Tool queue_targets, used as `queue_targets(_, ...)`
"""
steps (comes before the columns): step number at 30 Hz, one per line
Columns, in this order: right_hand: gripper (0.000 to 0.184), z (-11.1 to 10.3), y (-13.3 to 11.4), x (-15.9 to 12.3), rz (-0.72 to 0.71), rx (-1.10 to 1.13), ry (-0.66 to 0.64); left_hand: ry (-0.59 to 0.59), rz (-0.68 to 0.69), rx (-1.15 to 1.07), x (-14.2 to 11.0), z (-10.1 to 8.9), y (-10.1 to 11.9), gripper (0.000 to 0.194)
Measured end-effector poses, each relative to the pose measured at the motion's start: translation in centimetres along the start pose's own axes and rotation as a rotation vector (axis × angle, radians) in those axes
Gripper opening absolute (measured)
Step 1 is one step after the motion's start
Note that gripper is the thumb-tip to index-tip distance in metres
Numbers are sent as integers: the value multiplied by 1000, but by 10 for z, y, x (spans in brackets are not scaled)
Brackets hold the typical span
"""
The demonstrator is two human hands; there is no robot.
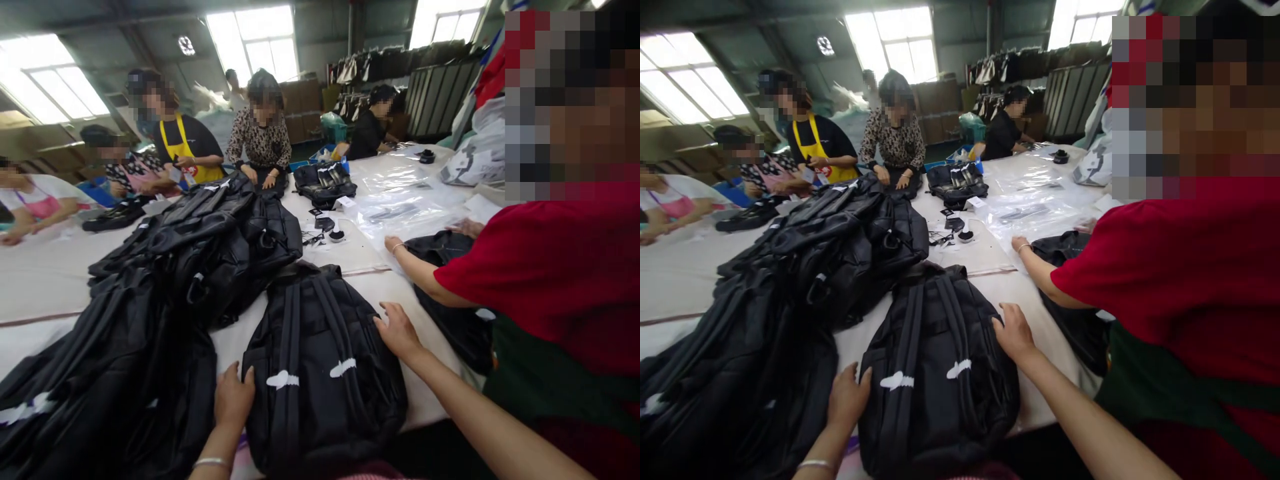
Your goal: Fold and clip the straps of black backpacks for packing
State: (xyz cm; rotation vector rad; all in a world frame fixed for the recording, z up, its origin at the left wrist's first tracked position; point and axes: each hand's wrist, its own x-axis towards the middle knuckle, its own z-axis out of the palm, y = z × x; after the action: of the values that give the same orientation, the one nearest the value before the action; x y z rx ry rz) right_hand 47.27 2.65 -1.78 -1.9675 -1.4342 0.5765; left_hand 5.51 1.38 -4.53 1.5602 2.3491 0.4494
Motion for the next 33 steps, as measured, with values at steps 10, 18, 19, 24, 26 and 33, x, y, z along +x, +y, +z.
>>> queue_targets(10, 80, 15, -66, -90, -190, -354, -701, -450, 143, -75, -82, -21, 47, 34)
queue_targets(18, 36, -1, -54, -20, 586, 862, -745, -871, -503, -950, -48, -63, 68, 23)
queue_targets(19, 27, -8, -54, -12, 714, 995, -756, -914, -580, -1028, -42, -71, 69, 25)
queue_targets(24, 12, -26, -40, 6, 970, 1355, -890, -942, -702, -1189, -22, -86, 65, 30)
queue_targets(26, 15, -25, -29, 7, 947, 1483, -894, -946, -697, -1264, -19, -83, 59, 29)
queue_targets(33, 21, -20, -31, 8, 1002, 1590, -761, -951, -744, -1406, -16, -72, 47, 26)
